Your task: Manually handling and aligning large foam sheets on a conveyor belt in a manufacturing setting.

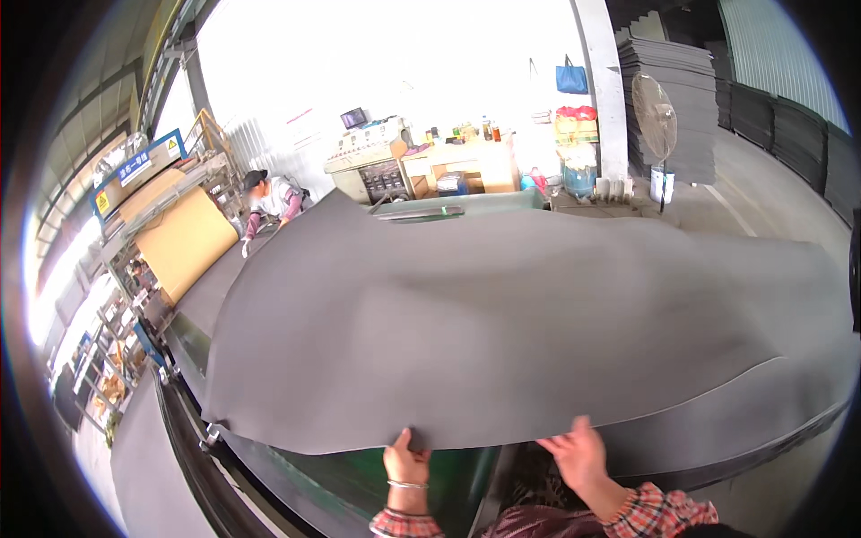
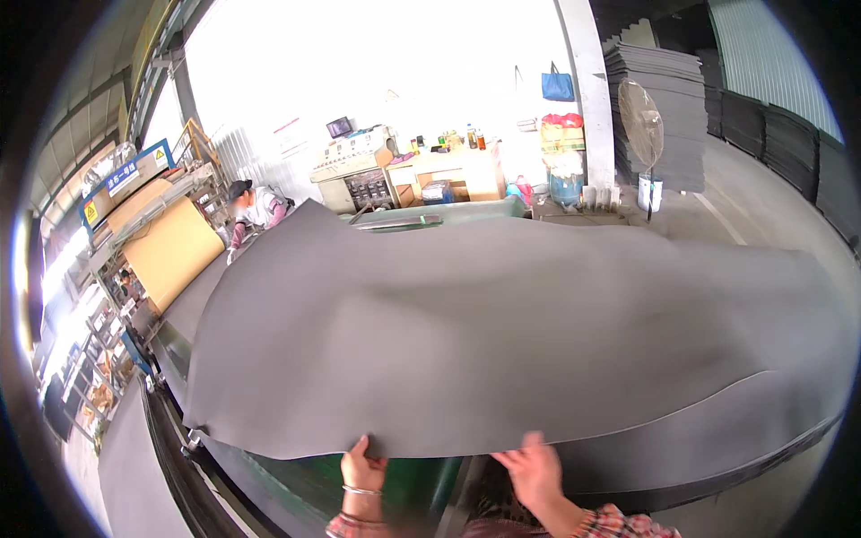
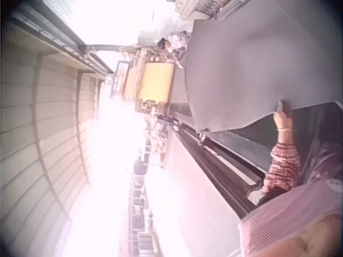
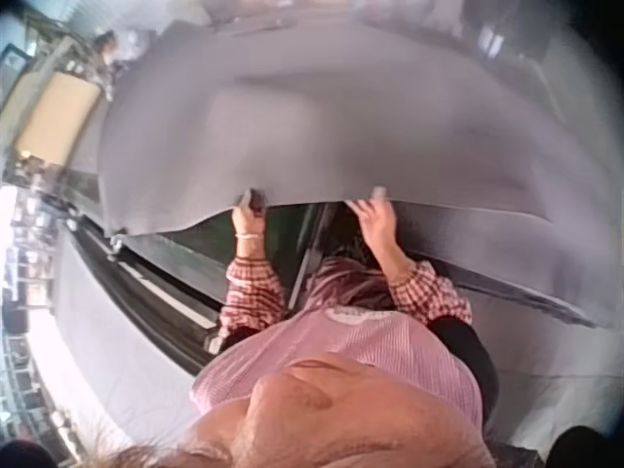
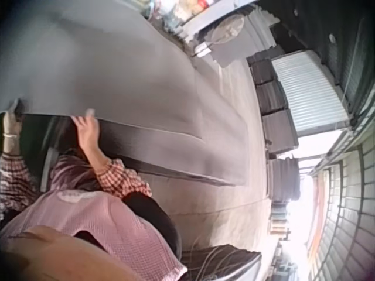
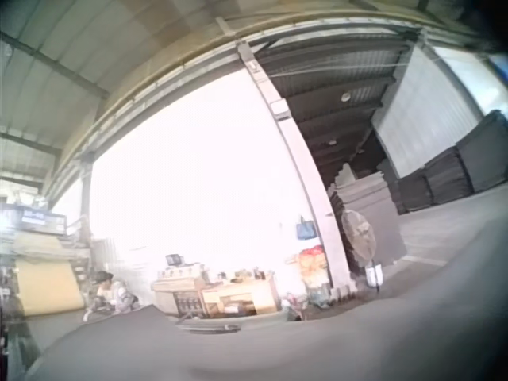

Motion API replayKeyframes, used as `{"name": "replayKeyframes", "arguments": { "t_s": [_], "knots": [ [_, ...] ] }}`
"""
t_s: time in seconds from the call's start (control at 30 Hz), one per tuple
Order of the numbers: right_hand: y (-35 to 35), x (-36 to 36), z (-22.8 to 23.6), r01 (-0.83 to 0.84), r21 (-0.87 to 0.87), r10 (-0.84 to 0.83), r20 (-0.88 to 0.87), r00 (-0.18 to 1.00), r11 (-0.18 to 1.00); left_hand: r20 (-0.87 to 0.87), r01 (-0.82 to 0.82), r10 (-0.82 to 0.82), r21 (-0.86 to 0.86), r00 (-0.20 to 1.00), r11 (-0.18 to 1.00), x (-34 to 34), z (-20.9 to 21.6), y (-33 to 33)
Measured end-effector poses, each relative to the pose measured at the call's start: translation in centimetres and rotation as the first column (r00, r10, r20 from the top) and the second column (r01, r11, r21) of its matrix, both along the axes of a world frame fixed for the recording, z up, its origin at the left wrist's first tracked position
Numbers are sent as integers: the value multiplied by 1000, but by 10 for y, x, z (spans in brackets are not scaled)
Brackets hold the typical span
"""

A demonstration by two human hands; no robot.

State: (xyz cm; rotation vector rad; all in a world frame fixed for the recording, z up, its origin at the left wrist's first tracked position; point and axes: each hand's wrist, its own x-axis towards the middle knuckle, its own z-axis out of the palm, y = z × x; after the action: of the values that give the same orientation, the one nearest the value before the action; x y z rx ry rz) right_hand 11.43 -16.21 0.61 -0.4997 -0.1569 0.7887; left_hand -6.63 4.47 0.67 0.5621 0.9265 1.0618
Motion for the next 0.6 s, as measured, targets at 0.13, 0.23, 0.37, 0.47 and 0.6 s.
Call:
{"name": "replayKeyframes", "arguments": {
  "t_s": [0.13, 0.23, 0.37, 0.47, 0.6],
  "knots": [
    [-45, 78, -30, 210, -217, -263, -257, 930, 953, -195, 13, -10, 13, 981, 1000, -52, -33, 110],
    [-9, 95, -55, 0, -370, -72, -181, 981, 929, -180, -236, 240, 41, 954, 971, -83, -51, 180],
    [69, 34, -27, -176, -265, 176, -22, 984, 948, 118, -56, 45, 96, 992, 994, -21, -39, 125],
    [99, -1, -24, -461, -276, 471, -32, 882, 843, 50, 163, -161, -38, 986, 986, 21, -29, 27],
    [45, -28, -48, -502, -28, 488, -191, 852, 865, -35, 90, -89, 8, 995, 996, 10, -35, 42]
  ]
}}
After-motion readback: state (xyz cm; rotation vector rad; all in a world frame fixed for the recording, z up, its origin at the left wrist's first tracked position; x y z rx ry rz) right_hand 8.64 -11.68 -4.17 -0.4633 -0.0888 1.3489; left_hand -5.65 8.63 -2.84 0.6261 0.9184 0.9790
